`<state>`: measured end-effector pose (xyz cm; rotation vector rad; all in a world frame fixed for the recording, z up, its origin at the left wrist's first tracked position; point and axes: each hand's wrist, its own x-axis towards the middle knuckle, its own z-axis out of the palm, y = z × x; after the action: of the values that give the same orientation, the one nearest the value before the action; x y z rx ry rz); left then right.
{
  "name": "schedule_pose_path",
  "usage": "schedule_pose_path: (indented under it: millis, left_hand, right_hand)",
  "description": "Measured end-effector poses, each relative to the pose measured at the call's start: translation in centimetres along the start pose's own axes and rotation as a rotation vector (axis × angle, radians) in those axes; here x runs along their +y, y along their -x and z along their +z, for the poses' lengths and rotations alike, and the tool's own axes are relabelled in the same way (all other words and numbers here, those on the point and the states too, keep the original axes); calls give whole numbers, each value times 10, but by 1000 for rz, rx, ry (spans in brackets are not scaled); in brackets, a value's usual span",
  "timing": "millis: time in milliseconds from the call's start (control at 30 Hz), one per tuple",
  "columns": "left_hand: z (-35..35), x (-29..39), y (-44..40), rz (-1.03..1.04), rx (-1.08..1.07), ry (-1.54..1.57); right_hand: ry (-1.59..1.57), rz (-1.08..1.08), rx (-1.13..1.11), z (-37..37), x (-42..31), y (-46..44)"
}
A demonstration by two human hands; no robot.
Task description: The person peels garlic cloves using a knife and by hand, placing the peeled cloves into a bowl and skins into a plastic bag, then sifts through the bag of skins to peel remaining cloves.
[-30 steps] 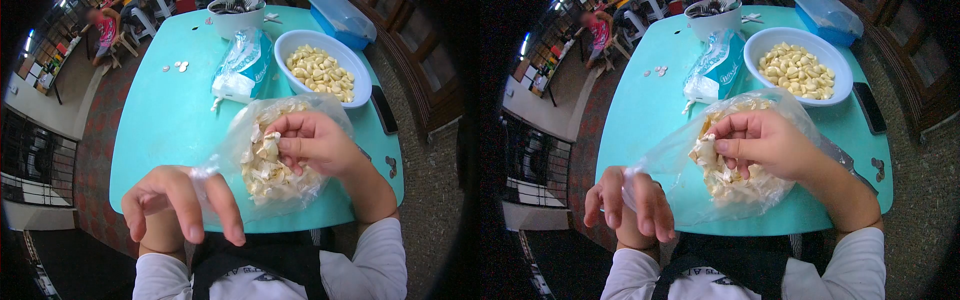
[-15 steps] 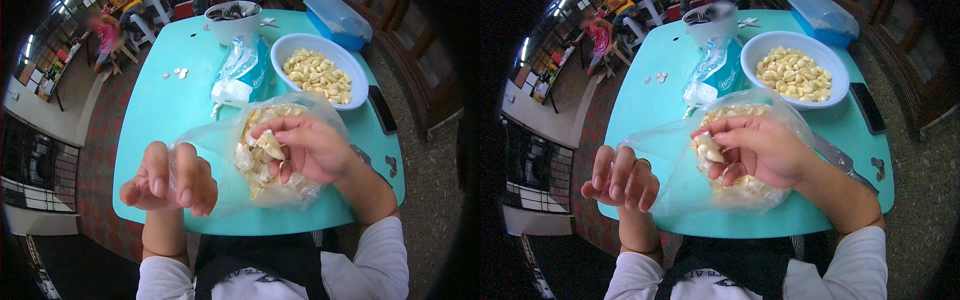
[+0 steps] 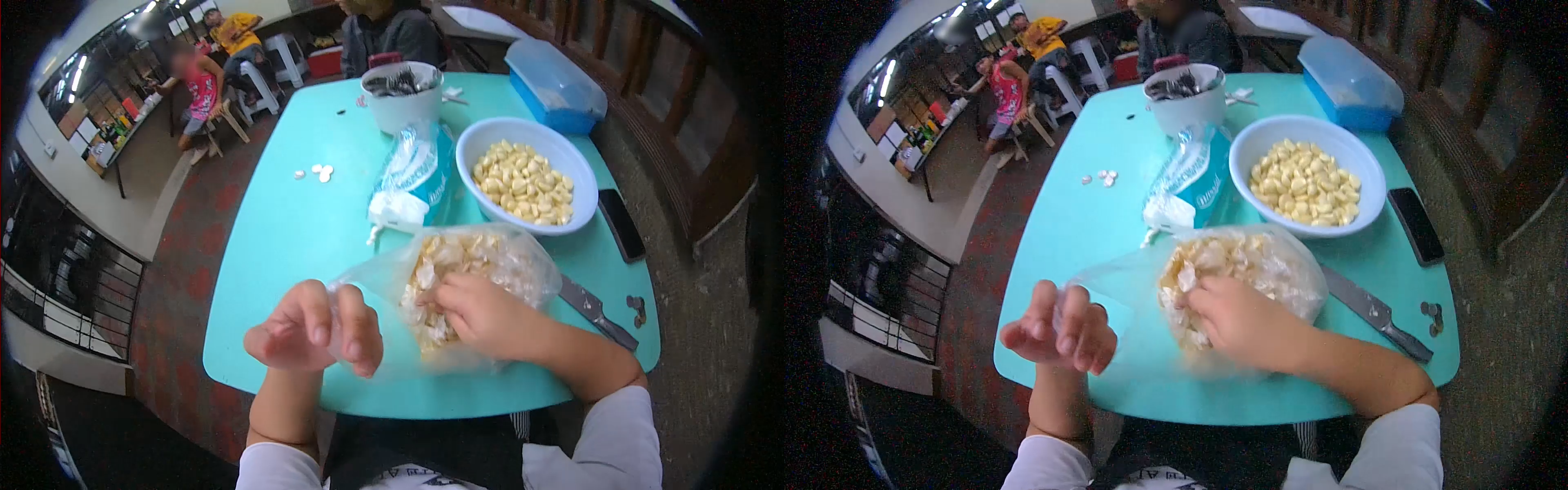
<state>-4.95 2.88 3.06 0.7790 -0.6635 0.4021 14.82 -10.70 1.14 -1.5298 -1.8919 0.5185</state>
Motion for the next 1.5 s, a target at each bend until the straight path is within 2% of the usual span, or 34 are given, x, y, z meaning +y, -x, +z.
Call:
schedule_pose_path:
  millis: [267,433,667,867,967,1267,1500]
  left_hand:
    - [3,-2,2,-40,-10,7]
    - [2,-4,1,-69,-21,25]
    - [4,-3,-1,-55,-44,12]
    - [7,-1,1,-71,44,21]
    - [8,-1,0,-78,28,21]
    - [6,-2,1,-83,-7,23]
    - [6,-3,0,-95,-12,16]
  right_hand:
    - [245,11,-94,-1,-11,3]
    - [167,33,-123,-6,-22,-1]
    - [147,-13,-47,-2,-14,1]
    - [46,160,196,-8,-23,-7]
    - [-53,191,200,-7,-16,-6]
    - [11,10,195,-11,-15,-8]
    - [20,32,148,-15,-18,-7]
